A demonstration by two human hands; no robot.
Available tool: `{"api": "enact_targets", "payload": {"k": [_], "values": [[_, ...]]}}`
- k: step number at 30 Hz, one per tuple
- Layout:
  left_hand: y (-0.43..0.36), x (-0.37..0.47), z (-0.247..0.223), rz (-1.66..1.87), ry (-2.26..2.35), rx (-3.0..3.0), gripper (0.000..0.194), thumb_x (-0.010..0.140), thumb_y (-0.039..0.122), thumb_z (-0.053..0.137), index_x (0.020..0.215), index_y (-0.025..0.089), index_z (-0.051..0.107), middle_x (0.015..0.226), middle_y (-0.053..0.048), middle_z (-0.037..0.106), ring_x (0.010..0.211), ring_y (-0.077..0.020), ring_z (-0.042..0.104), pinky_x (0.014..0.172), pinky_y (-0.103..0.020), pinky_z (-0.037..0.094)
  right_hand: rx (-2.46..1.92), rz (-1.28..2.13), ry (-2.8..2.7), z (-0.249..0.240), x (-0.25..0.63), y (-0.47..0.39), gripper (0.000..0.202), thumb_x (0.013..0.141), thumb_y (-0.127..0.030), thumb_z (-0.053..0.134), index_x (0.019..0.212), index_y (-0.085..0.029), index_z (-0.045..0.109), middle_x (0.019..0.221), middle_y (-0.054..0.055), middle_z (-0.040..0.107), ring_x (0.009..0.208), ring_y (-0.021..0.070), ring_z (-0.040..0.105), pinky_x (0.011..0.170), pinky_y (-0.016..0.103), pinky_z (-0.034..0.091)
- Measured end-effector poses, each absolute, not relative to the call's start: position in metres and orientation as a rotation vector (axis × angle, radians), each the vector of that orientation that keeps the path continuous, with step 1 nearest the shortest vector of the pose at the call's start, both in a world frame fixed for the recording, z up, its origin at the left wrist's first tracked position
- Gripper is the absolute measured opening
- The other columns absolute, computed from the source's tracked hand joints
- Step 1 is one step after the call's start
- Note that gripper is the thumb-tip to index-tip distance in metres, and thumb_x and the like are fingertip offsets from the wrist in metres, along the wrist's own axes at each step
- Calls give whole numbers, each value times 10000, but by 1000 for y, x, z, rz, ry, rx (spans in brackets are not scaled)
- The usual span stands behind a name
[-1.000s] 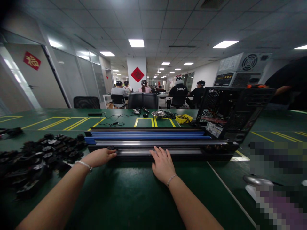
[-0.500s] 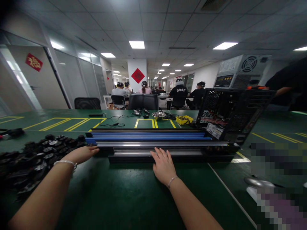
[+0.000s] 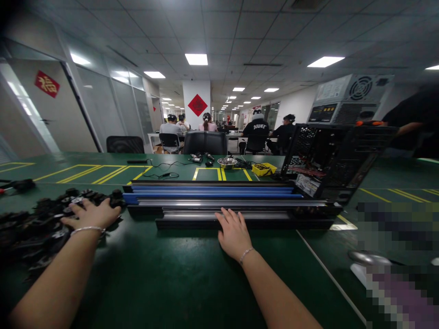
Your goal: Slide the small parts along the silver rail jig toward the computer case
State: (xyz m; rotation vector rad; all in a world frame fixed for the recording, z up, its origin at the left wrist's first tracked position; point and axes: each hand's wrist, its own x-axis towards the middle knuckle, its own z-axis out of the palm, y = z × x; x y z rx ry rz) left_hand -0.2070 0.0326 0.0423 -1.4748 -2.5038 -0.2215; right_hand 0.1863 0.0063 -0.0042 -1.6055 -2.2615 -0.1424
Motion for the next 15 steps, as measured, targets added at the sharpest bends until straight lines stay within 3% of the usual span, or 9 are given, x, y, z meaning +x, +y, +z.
{"api": "enact_targets", "payload": {"k": [2,4,8,11,15], "values": [[34,-180,50,-394,-2517,-1537,592,846,518,222,1317,194,378,1460,-136,235,1293,-486,87,899,-692,234,-1592,-126,-2216,-2,190,9,489,771,-274,437,1259,-274,456,1360,16,426,1262,200,316,1072,439,118],[34,-146,55,-445,-2387,-1714,590,840,507,276,1328,191,373,1479,-142,187,1325,-428,96,968,-627,234,-1639,-150,-2061,2,199,13,441,798,-309,403,1228,-257,480,1306,44,480,1227,215,360,1057,471,137],[27,-81,45,-460,-2034,-1990,525,858,453,296,1331,239,378,1487,-65,205,1369,-287,80,1061,-514,191,-1871,-394,-1427,9,241,20,487,772,-301,411,1238,-161,447,1388,150,333,1275,317,251,991,540,205],[18,-51,26,-462,-1873,-2149,519,869,476,276,1347,286,344,1484,-28,220,1375,-246,72,1080,-491,155,-2036,-400,-1027,6,280,22,621,732,-325,460,1298,-94,348,1400,240,241,1260,390,235,934,564,256],[11,-41,8,-395,-1794,-2352,520,869,495,270,1351,309,328,1476,-24,243,1367,-244,129,1068,-501,180,-2097,-230,-936,-2,310,24,634,731,-340,443,1290,-59,339,1270,268,402,1188,392,337,927,553,276]]}}
